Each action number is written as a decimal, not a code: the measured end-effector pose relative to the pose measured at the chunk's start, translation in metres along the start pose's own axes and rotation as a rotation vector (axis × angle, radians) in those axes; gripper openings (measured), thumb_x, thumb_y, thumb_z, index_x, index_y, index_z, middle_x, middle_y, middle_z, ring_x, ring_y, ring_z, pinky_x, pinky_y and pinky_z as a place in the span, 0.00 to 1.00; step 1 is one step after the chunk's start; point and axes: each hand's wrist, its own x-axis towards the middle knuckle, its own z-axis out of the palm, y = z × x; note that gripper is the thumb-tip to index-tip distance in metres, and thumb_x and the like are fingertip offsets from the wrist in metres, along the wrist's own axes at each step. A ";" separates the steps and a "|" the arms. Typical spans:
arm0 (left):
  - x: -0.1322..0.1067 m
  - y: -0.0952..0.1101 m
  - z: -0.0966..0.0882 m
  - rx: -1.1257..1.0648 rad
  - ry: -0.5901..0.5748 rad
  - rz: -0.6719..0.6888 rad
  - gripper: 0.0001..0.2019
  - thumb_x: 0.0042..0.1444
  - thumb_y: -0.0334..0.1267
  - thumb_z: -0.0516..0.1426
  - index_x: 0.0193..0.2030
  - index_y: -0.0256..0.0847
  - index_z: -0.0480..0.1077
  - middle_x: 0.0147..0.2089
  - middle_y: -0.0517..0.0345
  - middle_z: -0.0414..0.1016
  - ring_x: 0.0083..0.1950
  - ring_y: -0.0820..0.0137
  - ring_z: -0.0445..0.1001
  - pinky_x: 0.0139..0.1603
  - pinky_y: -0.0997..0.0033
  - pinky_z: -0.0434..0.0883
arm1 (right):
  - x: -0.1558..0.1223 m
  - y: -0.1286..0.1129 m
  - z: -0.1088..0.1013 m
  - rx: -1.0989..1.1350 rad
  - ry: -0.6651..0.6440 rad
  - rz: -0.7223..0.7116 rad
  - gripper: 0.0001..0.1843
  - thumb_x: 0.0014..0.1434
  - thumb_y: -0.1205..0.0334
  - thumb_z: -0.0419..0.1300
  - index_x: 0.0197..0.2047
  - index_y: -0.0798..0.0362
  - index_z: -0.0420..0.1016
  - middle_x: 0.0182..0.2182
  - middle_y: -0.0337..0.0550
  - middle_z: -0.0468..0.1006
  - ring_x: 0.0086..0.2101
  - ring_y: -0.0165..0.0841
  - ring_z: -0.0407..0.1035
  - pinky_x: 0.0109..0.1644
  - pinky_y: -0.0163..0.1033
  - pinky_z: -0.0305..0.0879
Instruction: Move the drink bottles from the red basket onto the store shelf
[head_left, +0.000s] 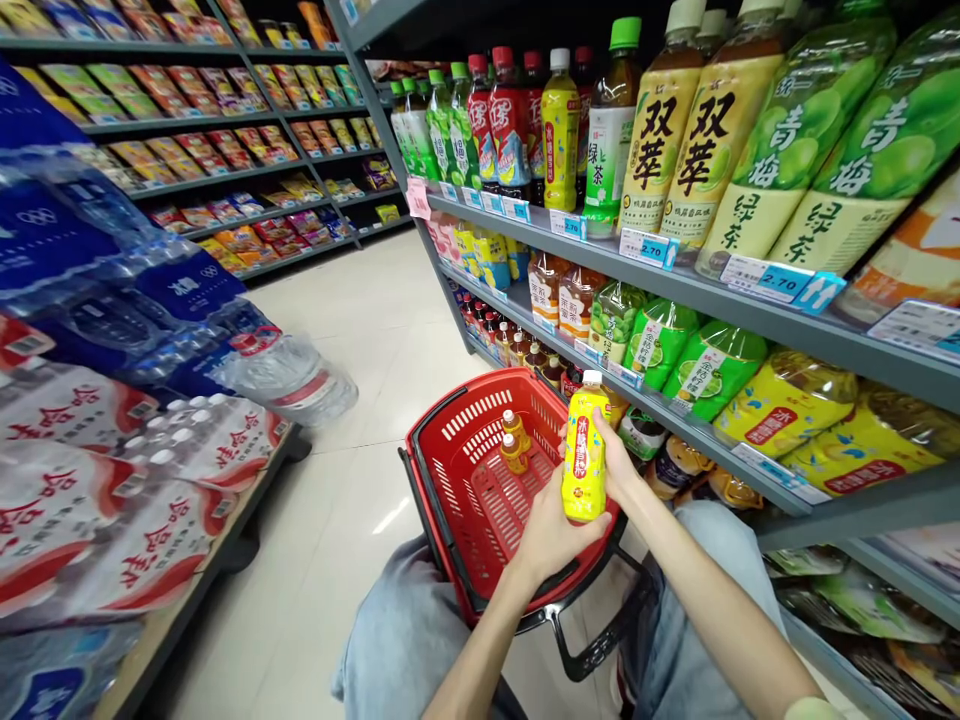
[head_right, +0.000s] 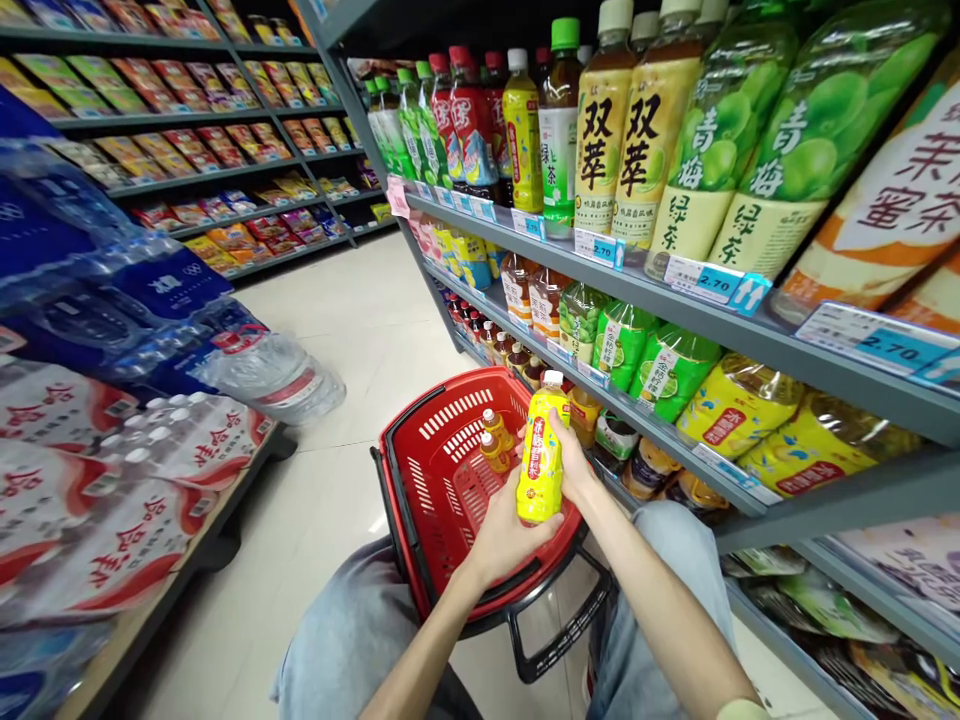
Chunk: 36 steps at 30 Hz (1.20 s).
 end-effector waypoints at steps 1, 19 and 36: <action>0.000 0.000 -0.001 0.003 0.000 -0.006 0.31 0.50 0.43 0.66 0.60 0.40 0.63 0.51 0.53 0.78 0.46 0.62 0.78 0.48 0.62 0.74 | 0.000 0.000 0.001 -0.009 -0.007 0.005 0.26 0.56 0.39 0.66 0.40 0.56 0.78 0.34 0.44 0.81 0.28 0.35 0.77 0.29 0.38 0.75; -0.006 0.000 -0.002 0.024 -0.002 0.006 0.29 0.51 0.45 0.65 0.58 0.41 0.63 0.51 0.54 0.78 0.44 0.63 0.77 0.45 0.64 0.72 | -0.003 0.002 0.003 -0.034 0.089 0.093 0.22 0.59 0.42 0.63 0.37 0.57 0.78 0.29 0.47 0.82 0.26 0.35 0.77 0.24 0.35 0.70; -0.006 -0.003 -0.002 0.039 0.016 -0.002 0.31 0.51 0.46 0.65 0.60 0.40 0.64 0.52 0.51 0.78 0.46 0.60 0.78 0.48 0.60 0.74 | -0.003 0.003 0.005 -0.042 0.099 0.111 0.28 0.61 0.36 0.59 0.37 0.57 0.78 0.29 0.48 0.81 0.23 0.32 0.74 0.23 0.33 0.70</action>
